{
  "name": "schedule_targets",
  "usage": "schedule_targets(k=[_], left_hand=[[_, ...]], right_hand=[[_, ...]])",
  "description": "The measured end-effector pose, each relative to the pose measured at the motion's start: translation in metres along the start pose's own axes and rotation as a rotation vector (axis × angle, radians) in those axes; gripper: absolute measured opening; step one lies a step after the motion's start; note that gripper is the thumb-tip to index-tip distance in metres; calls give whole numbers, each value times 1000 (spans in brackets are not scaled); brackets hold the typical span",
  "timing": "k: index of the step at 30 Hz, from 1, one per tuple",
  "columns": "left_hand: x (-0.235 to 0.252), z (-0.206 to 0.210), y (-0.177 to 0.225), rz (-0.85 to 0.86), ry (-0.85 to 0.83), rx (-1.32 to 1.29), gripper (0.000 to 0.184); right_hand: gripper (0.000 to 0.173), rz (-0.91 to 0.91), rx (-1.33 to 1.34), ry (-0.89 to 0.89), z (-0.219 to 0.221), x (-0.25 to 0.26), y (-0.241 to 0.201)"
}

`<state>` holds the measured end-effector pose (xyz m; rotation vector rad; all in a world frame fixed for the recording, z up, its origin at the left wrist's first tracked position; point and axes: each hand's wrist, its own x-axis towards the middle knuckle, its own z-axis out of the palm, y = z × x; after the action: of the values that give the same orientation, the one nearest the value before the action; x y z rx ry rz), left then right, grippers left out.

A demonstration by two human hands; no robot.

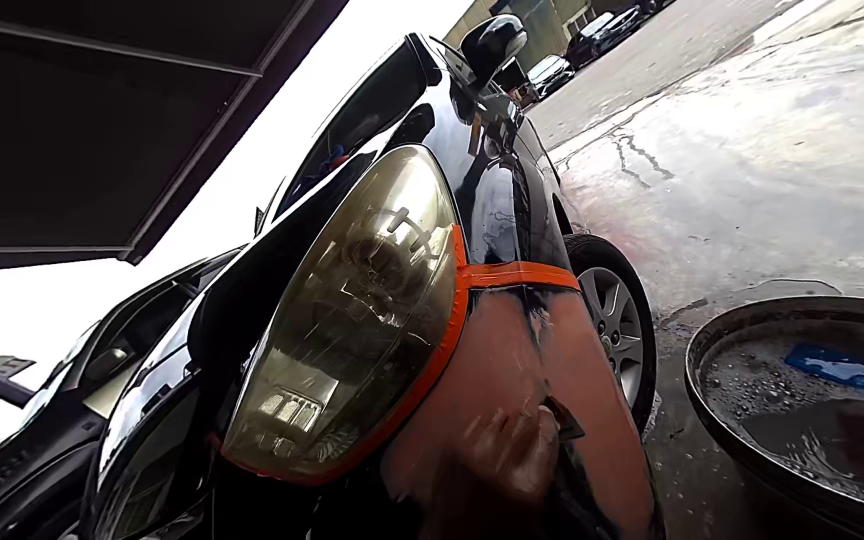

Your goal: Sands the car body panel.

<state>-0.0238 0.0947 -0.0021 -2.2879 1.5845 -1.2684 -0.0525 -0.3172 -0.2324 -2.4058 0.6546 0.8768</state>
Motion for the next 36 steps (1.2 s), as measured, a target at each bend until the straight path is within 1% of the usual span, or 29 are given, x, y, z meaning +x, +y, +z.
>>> schedule_targets(k=[1,2,3,5,6,7,8,9,10,11,12,13,14,15,16,17,19,20,21,22,24,25,26,28,30,31,32,34,36], left_hand=[[21,4,-6,-44,54,21,18],[27,6,-9,-100,83,24,17],[19,5,-6,-129,102,29,16],[-29,-8,10,-146,44,-2,16],[-47,-14,17,-132,-15,-19,17],[-50,-15,17,-104,-55,-38,18],[-37,-12,14,-73,-55,-44,19],[-15,-6,8,-53,-18,-25,19],[14,0,2,-55,11,2,18],[36,5,-3,-89,7,9,18],[44,7,-3,-133,-19,-3,20],[37,6,4,-161,-12,23,22],[20,4,13,-164,20,65,24],[0,-3,21,-168,1,67,24],[-13,-8,24,-166,-29,53,24],[-13,-9,20,-152,-45,41,23],[19,1,-1,-133,-25,55,19],[41,6,-10,-155,-24,58,18],[57,4,-13,-209,-62,32,19],[57,5,-9,-250,-80,46,24],[23,10,7,-223,17,101,24],[8,7,13,-200,32,93,24],[6,4,14,-183,26,78,24],[30,7,7,-207,30,91,22],[61,9,0,-283,10,100,25],[61,11,1,-293,24,116,24],[48,13,4,-290,30,128,22],[23,10,15,-219,35,105,21],[30,11,2,-169,37,114,23]], right_hand=[[37,3,75,42,-2,-5,-2],[35,-72,153,79,-5,-4,3],[31,-167,288,87,-9,-8,6],[22,-233,627,-47,-35,-30,-27],[21,-331,720,-116,-51,-42,-48],[27,-460,798,-186,-69,-70,-73],[33,-634,829,-238,-86,-106,-101],[37,-812,832,-248,-100,-142,-130],[39,-956,841,-189,-114,-174,-153],[40,-1035,848,-52,-124,-197,-169],[39,-1055,821,149,-128,-206,-177],[36,-1029,722,380,-126,-199,-175],[33,-972,549,605,-120,-177,-163],[29,-894,390,738,-107,-147,-142],[28,-793,242,762,-92,-112,-115],[29,-680,147,725,-76,-79,-90],[29,-497,52,657,-39,-20,-48],[28,-458,24,675,-19,4,-30],[26,-439,1,703,-1,21,-13],[25,-412,-23,696,12,28,-1],[29,-321,-32,491,8,10,2],[32,-302,-16,422,1,-2,-1],[32,-305,7,411,-1,-8,-1],[27,-342,-37,512,8,14,13],[26,-316,-77,480,14,26,11],[27,-312,-80,450,16,27,9],[27,-311,-80,430,17,28,10],[28,-309,-65,415,12,30,14],[28,-282,-59,420,8,33,15]])
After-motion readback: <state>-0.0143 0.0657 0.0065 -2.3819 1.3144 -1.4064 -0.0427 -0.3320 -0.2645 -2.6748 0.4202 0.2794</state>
